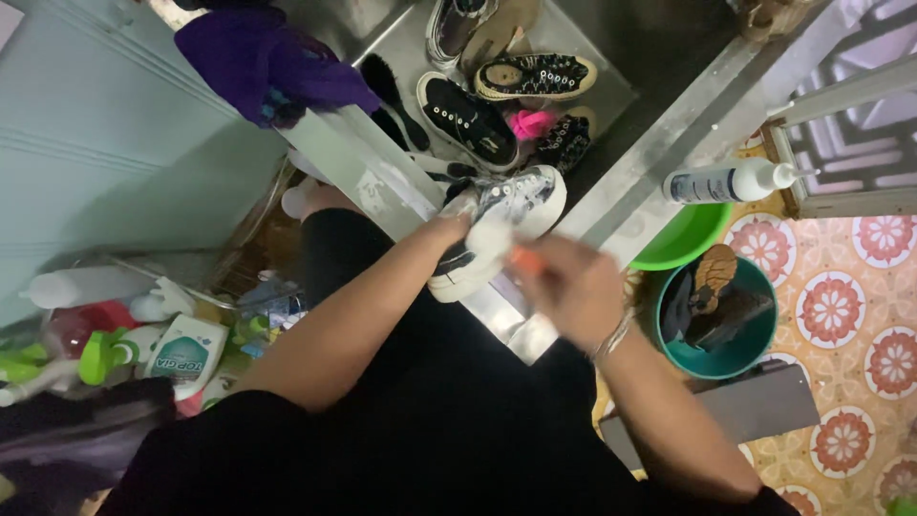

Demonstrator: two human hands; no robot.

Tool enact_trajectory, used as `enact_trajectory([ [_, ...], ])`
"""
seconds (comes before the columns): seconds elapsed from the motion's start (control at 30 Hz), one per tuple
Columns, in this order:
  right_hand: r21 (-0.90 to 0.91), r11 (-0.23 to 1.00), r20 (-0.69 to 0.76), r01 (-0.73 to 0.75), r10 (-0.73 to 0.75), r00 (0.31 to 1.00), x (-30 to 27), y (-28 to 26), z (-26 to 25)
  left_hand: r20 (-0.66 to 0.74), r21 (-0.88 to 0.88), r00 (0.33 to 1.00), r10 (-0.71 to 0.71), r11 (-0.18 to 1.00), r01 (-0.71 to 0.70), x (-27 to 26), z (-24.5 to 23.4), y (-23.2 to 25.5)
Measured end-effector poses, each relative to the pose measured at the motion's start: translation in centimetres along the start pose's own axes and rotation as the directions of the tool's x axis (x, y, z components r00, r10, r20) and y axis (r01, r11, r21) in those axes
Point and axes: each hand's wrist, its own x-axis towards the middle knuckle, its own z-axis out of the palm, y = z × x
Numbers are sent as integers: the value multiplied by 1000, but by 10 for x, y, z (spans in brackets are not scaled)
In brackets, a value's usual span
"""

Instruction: Clean several pairs of sneakers in a sink using soap, water, and a brush.

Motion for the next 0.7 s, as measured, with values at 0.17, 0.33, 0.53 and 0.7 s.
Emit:
enact_trajectory([
  [0.17,166,978,120,127,-148,982,0,17,1,14,-47,1000,-21,999,21,-8,1,6],
  [0.33,151,980,90,133,-147,985,-3,-8,-3,6,-103,999,-42,994,42,-13,3,6],
  [0.53,39,989,76,140,-143,987,7,16,-2,16,-156,998,-66,985,68,-36,5,-25],
  [0.7,94,969,128,230,-240,962,-3,4,2,23,-197,997,-79,977,82,-51,9,-36],
])
